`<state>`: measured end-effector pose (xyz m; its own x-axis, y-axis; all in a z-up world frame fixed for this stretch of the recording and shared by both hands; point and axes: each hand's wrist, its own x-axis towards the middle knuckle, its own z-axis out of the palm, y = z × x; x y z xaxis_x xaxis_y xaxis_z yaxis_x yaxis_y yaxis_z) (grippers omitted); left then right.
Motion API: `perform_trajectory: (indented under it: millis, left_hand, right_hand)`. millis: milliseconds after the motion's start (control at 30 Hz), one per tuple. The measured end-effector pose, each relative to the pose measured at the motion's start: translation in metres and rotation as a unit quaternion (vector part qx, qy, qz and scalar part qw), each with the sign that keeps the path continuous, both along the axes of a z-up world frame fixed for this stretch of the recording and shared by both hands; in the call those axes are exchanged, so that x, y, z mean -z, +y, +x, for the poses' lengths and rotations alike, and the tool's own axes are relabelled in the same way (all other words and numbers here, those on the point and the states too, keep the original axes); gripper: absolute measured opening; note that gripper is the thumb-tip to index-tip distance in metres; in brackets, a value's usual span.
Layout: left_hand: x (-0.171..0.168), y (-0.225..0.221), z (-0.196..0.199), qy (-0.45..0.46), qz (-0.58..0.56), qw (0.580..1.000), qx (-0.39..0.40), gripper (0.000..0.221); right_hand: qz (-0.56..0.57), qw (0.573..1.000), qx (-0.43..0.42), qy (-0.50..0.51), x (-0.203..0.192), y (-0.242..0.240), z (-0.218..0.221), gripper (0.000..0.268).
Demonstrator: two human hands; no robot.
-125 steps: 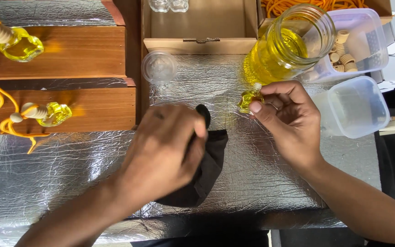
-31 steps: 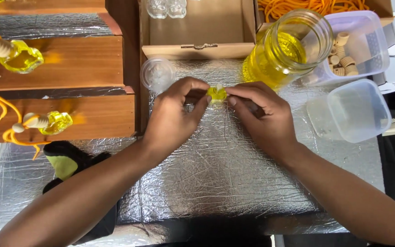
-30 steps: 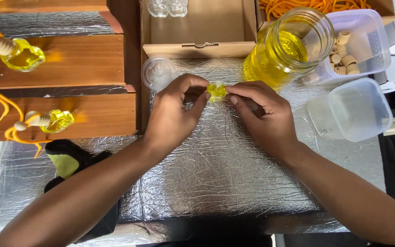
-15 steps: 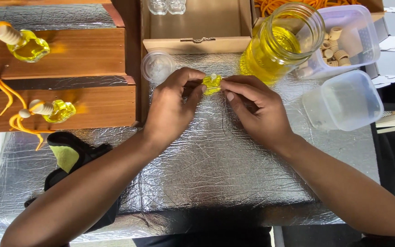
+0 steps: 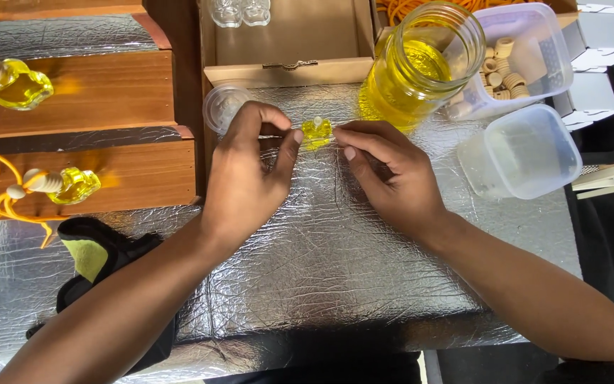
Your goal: Assembling small car perfume bottles by fitting wooden caps and threading yellow decorative cords through them.
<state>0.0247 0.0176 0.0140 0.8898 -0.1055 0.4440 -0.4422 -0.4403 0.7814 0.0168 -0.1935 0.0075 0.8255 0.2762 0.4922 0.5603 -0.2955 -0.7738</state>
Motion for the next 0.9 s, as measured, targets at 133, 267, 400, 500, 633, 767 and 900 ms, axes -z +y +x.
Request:
perform_trajectory:
  millis: [133,267,400,500,633,767,900]
  left_hand:
    - [0.010,-0.005,-0.009,-0.052,0.014,0.999,0.007,0.005]
    - [0.013,-0.014,-0.020,-0.116,0.068,0.985,0.110,0.011]
    - [0.013,-0.013,-0.018,-0.195,0.191,0.908,0.317,0.027]
    - [0.012,-0.017,-0.020,-0.171,0.208,0.895,0.356,0.021]
    - [0.013,-0.017,-0.018,-0.174,0.217,0.894,0.352,0.019]
    - [0.011,-0.018,-0.016,-0.150,0.213,0.892,0.368,0.018]
    - [0.007,-0.019,-0.013,-0.119,0.191,0.901,0.371,0.017]
  right_hand:
    - [-0.020,0.999,0.017,-0.040,-0.011,0.002,-0.008,0.022]
    - [-0.050,0.991,0.042,-0.116,-0.030,-0.007,-0.019,0.018]
    - [-0.129,0.973,0.053,-0.181,-0.055,-0.051,-0.030,0.016]
    - [-0.198,0.957,0.130,-0.170,-0.085,-0.080,-0.023,0.013]
    - [-0.315,0.929,0.153,-0.121,-0.110,-0.115,0.012,0.002]
    - [-0.429,0.901,0.068,-0.007,-0.100,-0.139,0.073,0.018]
    - [-0.427,0.899,-0.042,0.092,-0.080,-0.144,0.097,0.028]
